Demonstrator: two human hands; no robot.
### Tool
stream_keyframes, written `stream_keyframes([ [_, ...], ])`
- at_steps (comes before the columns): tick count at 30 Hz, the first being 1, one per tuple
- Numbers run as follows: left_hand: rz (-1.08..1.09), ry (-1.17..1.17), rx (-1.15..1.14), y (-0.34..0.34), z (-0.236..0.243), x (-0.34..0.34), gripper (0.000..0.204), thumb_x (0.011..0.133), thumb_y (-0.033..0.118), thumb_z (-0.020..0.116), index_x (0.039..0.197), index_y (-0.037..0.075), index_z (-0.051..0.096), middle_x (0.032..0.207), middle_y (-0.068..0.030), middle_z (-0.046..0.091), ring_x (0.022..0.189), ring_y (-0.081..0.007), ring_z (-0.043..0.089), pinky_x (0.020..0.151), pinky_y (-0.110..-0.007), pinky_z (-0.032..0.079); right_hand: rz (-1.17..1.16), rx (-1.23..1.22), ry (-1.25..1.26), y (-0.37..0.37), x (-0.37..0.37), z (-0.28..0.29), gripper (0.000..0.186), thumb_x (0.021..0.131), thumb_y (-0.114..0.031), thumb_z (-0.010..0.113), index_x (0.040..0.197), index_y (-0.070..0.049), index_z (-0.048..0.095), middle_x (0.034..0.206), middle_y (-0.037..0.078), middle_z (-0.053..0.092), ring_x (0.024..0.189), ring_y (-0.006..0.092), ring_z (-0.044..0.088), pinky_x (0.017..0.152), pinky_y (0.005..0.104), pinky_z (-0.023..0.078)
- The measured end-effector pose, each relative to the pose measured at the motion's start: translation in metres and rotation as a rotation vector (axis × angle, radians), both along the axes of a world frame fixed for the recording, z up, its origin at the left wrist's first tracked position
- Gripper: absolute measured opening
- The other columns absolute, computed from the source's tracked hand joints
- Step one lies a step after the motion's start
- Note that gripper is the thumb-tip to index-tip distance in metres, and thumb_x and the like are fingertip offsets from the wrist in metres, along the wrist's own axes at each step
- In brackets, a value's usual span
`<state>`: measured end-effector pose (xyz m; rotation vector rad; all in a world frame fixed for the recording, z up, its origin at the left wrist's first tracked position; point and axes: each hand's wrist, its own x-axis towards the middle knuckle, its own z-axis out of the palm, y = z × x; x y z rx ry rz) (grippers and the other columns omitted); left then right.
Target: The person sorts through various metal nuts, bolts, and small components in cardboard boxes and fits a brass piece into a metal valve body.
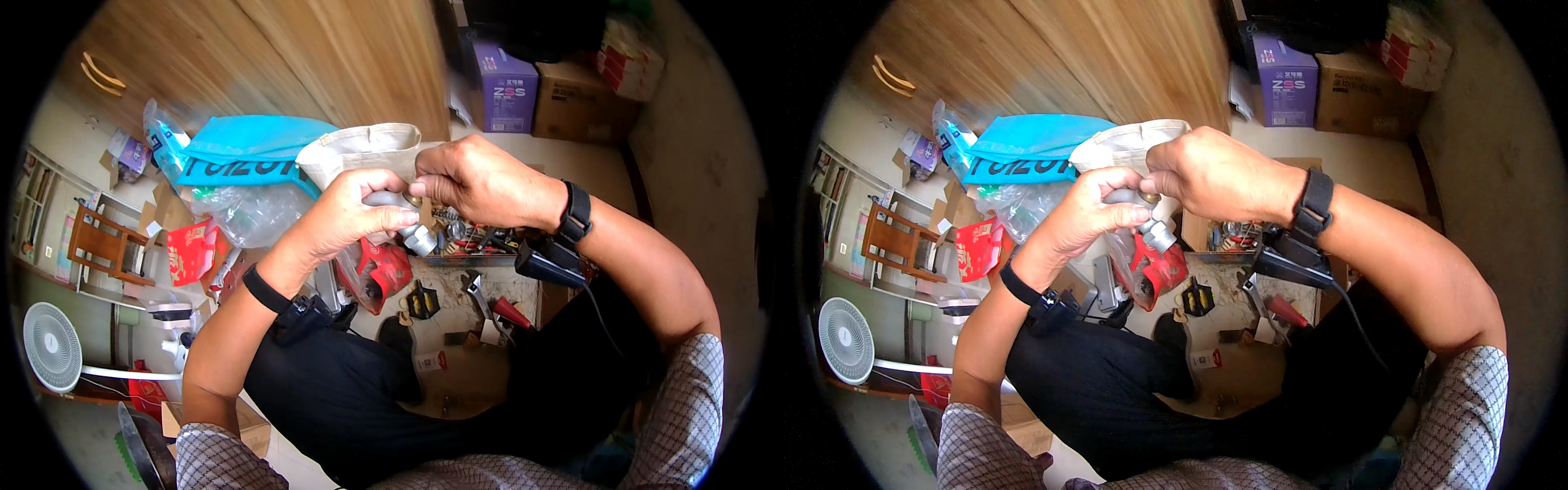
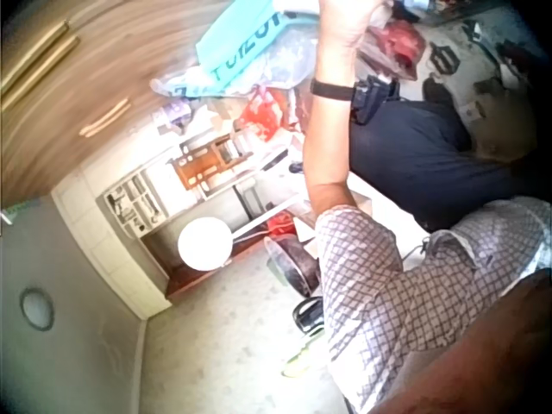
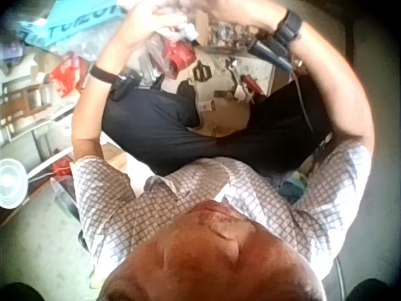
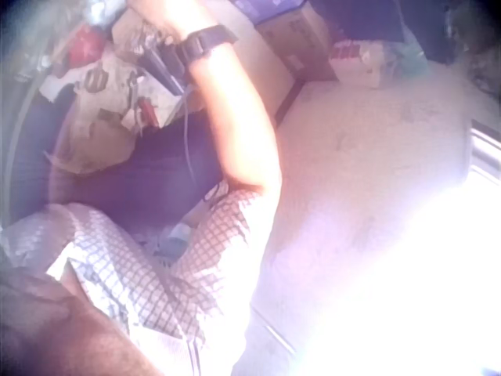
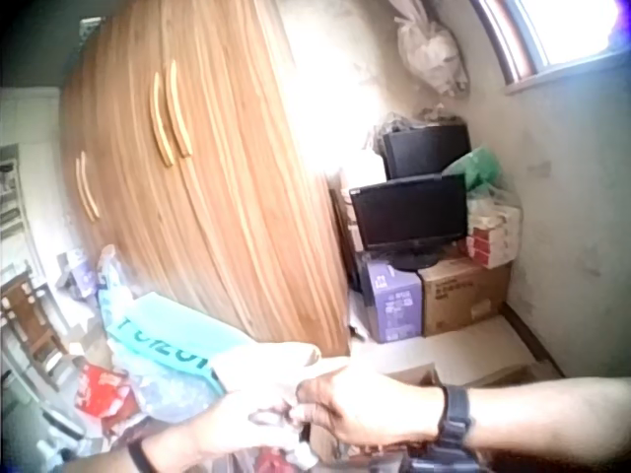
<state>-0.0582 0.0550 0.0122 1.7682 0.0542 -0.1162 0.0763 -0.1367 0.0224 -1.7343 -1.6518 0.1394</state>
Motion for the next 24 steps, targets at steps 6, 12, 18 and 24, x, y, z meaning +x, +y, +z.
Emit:
stream_keyframes([
  [6,0.056,0.029,-0.074,0.000,0.003,0.001,0.027,0.087,0.012,0.075,0.107,-0.001,0.063,0.089,-0.0047,0.069,0.075,-0.0085,0.064,0.065,-0.023,0.052,0.030,-0.070,0.553,0.001,0.001,0.001,0.013,0.091,-0.010,0.067,0.097,-0.001,0.061,0.076,0.006,0.065,0.058,0.0115,0.061,0.058,0.0298,0.050],
  [12,0.026,0.070,-0.143,0.000,-0.001,0.003,0.028,0.090,0.016,0.072,0.109,0.000,0.061,0.088,-0.0047,0.068,0.073,-0.0094,0.064,0.063,-0.023,0.052,0.001,-0.179,0.489,-0.001,0.005,0.003,0.017,0.098,-0.017,0.061,0.095,0.000,0.061,0.069,0.002,0.059,0.057,0.0093,0.055,0.055,0.0261,0.046],
  [18,0.044,0.100,-0.320,-0.007,-0.003,0.006,0.024,0.094,0.019,0.067,0.108,0.001,0.061,0.089,-0.0052,0.067,0.073,-0.0112,0.065,0.061,-0.024,0.051,0.008,-0.187,0.620,0.001,0.012,-0.006,0.021,0.097,-0.020,0.059,0.093,-0.001,0.065,0.075,0.007,0.063,0.061,0.0128,0.060,0.059,0.0304,0.049],
  [24,0.031,0.107,-0.278,-0.005,-0.004,0.009,0.022,0.094,0.020,0.066,0.105,0.001,0.062,0.089,-0.0065,0.068,0.071,-0.0113,0.064,0.061,-0.023,0.052,0.067,-0.150,0.716,0.003,0.016,-0.010,0.017,0.097,-0.018,0.058,0.093,-0.002,0.063,0.078,0.004,0.063,0.062,0.0109,0.058,0.059,0.0278,0.046],
])
